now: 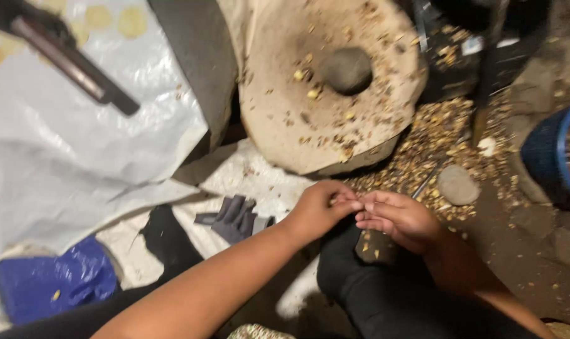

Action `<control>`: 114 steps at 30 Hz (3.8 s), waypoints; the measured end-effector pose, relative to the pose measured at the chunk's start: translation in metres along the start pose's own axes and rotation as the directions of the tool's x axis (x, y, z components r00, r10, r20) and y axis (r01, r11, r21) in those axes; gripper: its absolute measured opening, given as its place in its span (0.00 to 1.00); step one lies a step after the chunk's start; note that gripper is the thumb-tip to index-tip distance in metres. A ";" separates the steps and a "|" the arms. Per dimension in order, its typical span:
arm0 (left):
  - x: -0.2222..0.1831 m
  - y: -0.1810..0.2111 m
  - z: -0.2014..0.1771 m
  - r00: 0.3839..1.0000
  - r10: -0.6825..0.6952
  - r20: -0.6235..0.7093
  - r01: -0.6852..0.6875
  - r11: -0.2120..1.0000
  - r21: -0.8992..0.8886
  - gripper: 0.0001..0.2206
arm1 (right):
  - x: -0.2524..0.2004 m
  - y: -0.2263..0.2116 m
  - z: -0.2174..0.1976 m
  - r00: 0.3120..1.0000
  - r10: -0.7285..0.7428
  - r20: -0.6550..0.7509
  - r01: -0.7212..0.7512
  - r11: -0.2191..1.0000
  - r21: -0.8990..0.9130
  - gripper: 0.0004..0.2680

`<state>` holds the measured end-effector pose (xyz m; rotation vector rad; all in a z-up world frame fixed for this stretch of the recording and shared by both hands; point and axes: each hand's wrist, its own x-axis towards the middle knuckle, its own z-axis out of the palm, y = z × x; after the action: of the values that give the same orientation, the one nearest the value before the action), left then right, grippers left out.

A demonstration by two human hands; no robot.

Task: Flattening dough circles with a mallet and crushing nuts with a stone

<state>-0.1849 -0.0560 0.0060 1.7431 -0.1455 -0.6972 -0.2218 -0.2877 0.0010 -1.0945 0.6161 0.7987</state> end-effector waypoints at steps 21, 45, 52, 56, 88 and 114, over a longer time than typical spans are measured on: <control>0.039 0.048 -0.084 0.840 -0.411 0.354 0.542 0.610 -0.578 0.08 | 0.143 -0.149 -0.317 0.555 -0.716 -0.424 -0.570 0.045 -0.821 0.13; 0.142 0.050 -0.147 0.913 0.362 -0.187 -0.146 0.719 0.680 0.09 | 0.026 -0.212 -0.113 -0.010 -0.950 -0.313 -0.380 0.293 -0.878 0.13; 0.152 0.018 -0.153 0.903 -0.205 -0.378 0.148 0.973 -0.175 0.16 | 0.062 -0.263 -0.092 0.162 -0.967 -0.194 -0.504 0.088 -0.859 0.16; 0.147 0.026 -0.139 0.931 -0.034 -0.363 0.051 0.998 0.039 0.05 | 0.064 -0.259 0.007 0.371 -0.912 -0.174 -0.407 0.009 -0.914 0.08; 0.104 0.197 -0.416 0.981 0.039 -0.189 -0.095 0.951 -0.295 0.18 | 0.051 -0.313 0.278 0.922 -0.332 0.200 -0.029 -0.574 -0.818 0.09; 0.182 -0.016 -0.485 0.793 0.238 -0.561 0.080 0.872 0.482 0.08 | 0.218 -0.275 0.437 0.660 -0.749 -0.058 0.109 0.172 -0.979 0.20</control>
<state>0.2115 0.2767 -0.0145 2.3520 0.0603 0.0152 0.1501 0.1113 0.1295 -2.5845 0.1342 0.1520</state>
